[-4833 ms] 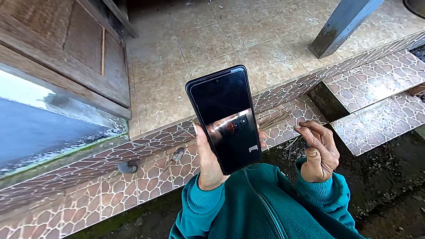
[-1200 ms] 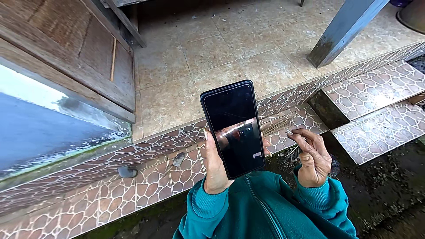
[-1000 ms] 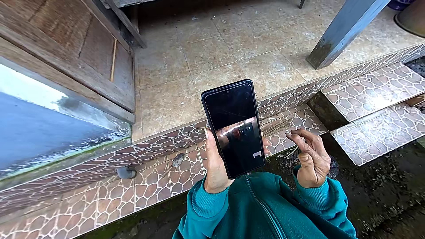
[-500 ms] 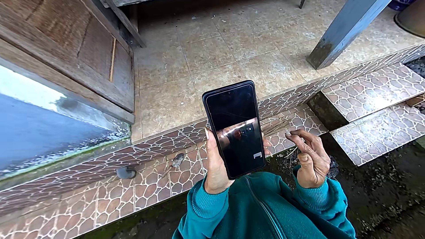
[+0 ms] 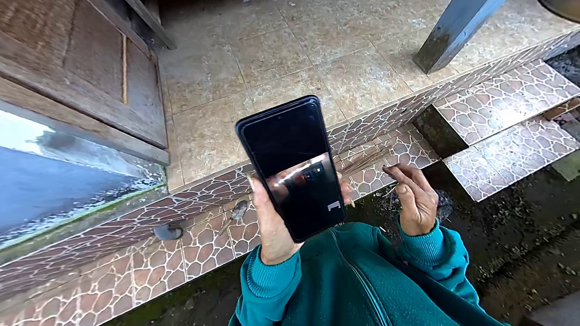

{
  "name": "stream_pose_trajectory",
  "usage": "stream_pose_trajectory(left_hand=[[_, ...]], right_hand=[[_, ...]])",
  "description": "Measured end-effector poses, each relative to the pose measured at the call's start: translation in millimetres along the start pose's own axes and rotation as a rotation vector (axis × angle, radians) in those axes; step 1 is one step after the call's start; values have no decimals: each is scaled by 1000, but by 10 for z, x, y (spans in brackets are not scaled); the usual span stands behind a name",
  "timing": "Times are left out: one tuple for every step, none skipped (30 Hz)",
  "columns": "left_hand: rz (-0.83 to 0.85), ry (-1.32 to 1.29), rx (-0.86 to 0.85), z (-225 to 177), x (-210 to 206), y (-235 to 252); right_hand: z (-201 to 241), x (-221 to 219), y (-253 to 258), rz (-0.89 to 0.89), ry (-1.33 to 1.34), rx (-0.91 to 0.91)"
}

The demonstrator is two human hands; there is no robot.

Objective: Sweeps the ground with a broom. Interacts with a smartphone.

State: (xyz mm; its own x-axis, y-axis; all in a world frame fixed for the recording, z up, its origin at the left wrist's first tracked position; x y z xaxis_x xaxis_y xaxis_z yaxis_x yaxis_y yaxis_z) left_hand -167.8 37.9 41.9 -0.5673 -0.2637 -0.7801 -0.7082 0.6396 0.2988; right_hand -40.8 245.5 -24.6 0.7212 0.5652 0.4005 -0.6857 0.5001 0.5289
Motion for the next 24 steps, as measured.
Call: stream_pose_trajectory(left_hand=[[-7, 13, 0, -33, 33, -15], [-12, 29, -3, -71, 73, -32], [-26, 36, -5, -111, 120, -55], [-40, 35, -4, -151, 171, -83], [-58, 36, -9, -193, 221, -111], [-68, 30, -7, -232, 282, -145], [-82, 40, -5, -264, 352, -180], [-99, 53, -2, -288, 424, -214], [-105, 59, 8, -299, 495, -243], [-115, 65, 18, -299, 572, -271], [-133, 68, 26, -287, 652, -294], [-158, 52, 40, -261, 736, -317], [-192, 23, 58, -216, 825, -339], [-229, -11, 75, -155, 926, -373], [-263, -27, 88, -82, 1038, -414], [-297, -36, 103, 3, 1156, -471], [-339, -36, 119, 101, 1269, -538], [-385, -49, 142, 207, 1374, -613], [-435, -73, 175, 317, 1465, -692], [-479, -89, 210, 441, 1532, -747], [-534, -63, 238, 568, 1601, -807], [-609, 13, 260, 688, 1677, -890], [-667, 76, 277, 802, 1781, -1044], [-730, 124, 284, 918, 1911, -1267]], right_hand=[[-91, -29, -47, 48, -48, -70], [-196, -73, -106, 102, -105, -139], [-303, -126, -181, 168, -165, -210], [-413, -188, -276, 241, -215, -278], [-522, -260, -392, 316, -247, -342], [-619, -337, -521, 387, -266, -403], [-698, -417, -653, 453, -267, -466], [-758, -499, -785, 516, -251, -528], [-809, -582, -913, 574, -226, -584], [-864, -671, -1030, 633, -200, -636], [-923, -771, -1126, 696, -170, -690], [-991, -884, -1209, 754, -132, -753], [-1082, -1007, -1283, 805, -93, -820], [-1200, -1141, -1345, 855, -61, -889], [-1351, -1292, -1401, 900, -40, -962], [-1535, -1463, -1462, 929, -29, -1025], [-1752, -1648, -1522, 957, -37, -1085], [-2010, -1853, -1593, 980, -60, -1138], [-2320, -2077, -1703, 998, -96, -1180], [-2670, -2305, -1831, 1015, -140, -1204], [-3038, -2531, -1977, 1024, -181, -1198], [-3368, -2743, -2156, 992, -193, -1147], [-3606, -2915, -2329, 915, -209, -1043], [-3644, -3014, -2369, 812, -252, -879]])
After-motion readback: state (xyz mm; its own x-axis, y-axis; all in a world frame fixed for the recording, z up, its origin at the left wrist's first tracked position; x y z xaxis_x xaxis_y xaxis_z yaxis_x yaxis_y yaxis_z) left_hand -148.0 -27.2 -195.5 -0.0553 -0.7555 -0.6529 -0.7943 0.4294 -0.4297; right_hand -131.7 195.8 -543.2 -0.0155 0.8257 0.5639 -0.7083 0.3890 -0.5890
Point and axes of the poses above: each hand's wrist, its own y-axis towards the middle knuckle, its own x-axis out of the back of the hand, z = x × y, the point moved 4 cm from there along y, towards the middle knuckle, and after that the axes turned 5 degrees about -x, right-handed, at the moved point
